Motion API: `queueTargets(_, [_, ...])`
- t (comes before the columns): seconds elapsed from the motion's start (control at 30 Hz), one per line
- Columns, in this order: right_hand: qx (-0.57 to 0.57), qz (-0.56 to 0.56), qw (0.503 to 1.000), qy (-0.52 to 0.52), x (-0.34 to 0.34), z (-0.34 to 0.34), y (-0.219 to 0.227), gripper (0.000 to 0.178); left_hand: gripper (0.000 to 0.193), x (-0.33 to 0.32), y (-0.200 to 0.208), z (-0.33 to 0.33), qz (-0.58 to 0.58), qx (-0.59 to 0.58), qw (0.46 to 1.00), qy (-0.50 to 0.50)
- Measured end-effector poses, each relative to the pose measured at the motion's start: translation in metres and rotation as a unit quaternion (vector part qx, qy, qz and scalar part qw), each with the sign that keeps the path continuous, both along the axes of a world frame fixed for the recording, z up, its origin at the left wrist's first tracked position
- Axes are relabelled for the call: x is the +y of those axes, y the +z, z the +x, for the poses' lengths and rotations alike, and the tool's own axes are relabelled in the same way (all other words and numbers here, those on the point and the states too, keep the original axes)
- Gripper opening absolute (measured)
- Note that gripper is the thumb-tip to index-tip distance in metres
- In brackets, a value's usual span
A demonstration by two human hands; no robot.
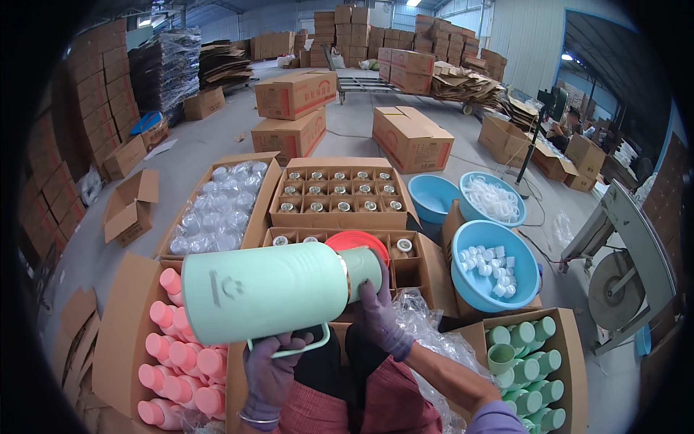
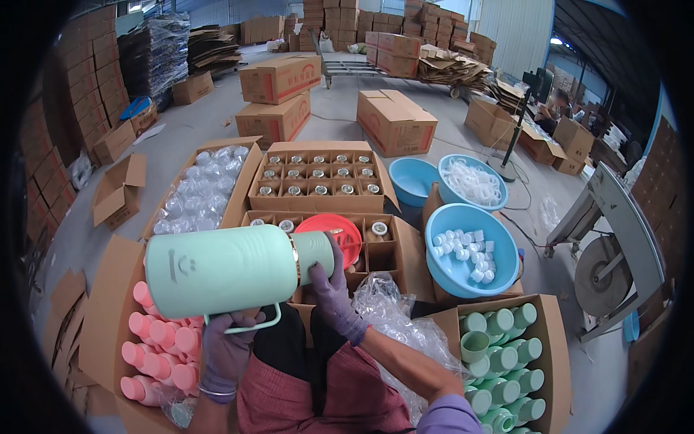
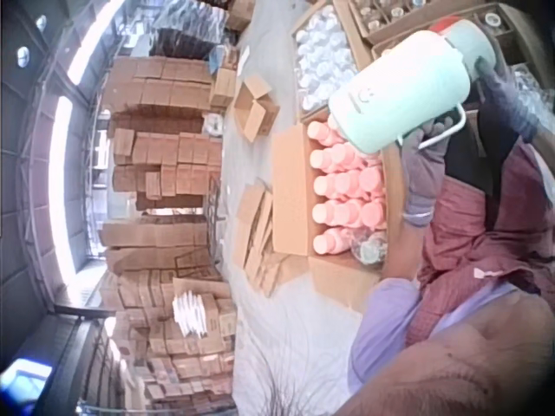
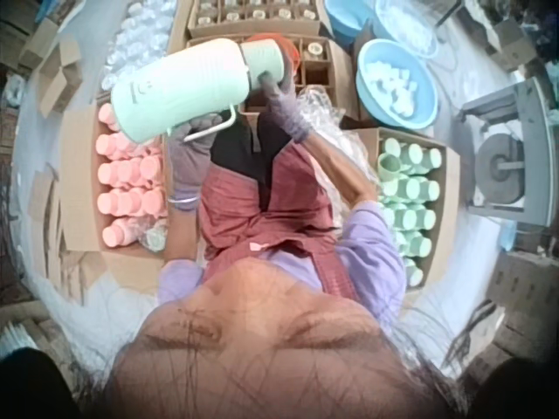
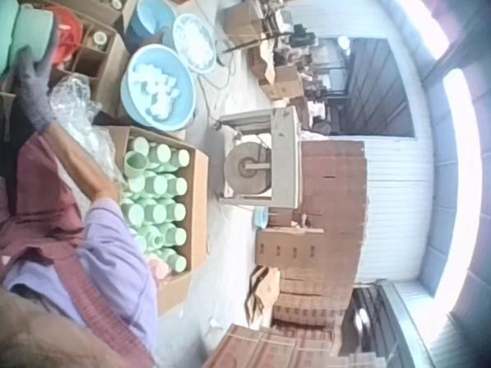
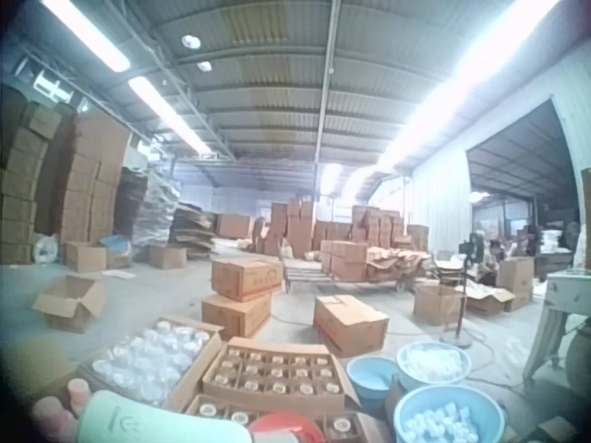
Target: The person assembles thermos bottles by inserting metal inner liners into pink and green plastic outer shells, then attaching lids and caps. The person handles the components one at a time and places the completed bottles into a cardboard box.
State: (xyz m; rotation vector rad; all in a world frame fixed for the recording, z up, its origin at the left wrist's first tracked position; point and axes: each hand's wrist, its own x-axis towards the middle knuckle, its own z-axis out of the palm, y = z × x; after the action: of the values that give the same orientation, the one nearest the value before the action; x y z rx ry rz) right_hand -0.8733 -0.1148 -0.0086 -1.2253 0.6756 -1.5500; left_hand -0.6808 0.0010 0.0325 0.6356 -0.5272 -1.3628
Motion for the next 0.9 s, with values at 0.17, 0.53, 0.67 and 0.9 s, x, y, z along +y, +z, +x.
queueTargets(0.17, [0.085,-0.026,0.996,0.029,-0.005,-0.019,0.033,0.068,0.023,0.004,-0.015,0.000,0.002,0.018,1.000,0.007])
queueTargets(0.53, [0.245,0.110,0.896,0.353,-0.012,-0.056,0.032,0.040,0.017,0.047,-0.052,0.055,-0.451,-0.784,0.422,-0.061])
queueTargets(0.67, [0.314,0.187,0.925,0.099,-0.007,-0.135,0.071,0.033,0.033,0.061,0.011,0.065,-0.343,-0.731,0.570,-0.151])
queueTargets(0.9, [0.576,0.248,0.778,-0.038,0.019,-0.215,0.015,0.033,0.034,0.035,0.140,-0.044,-0.529,-0.617,0.446,-0.377])
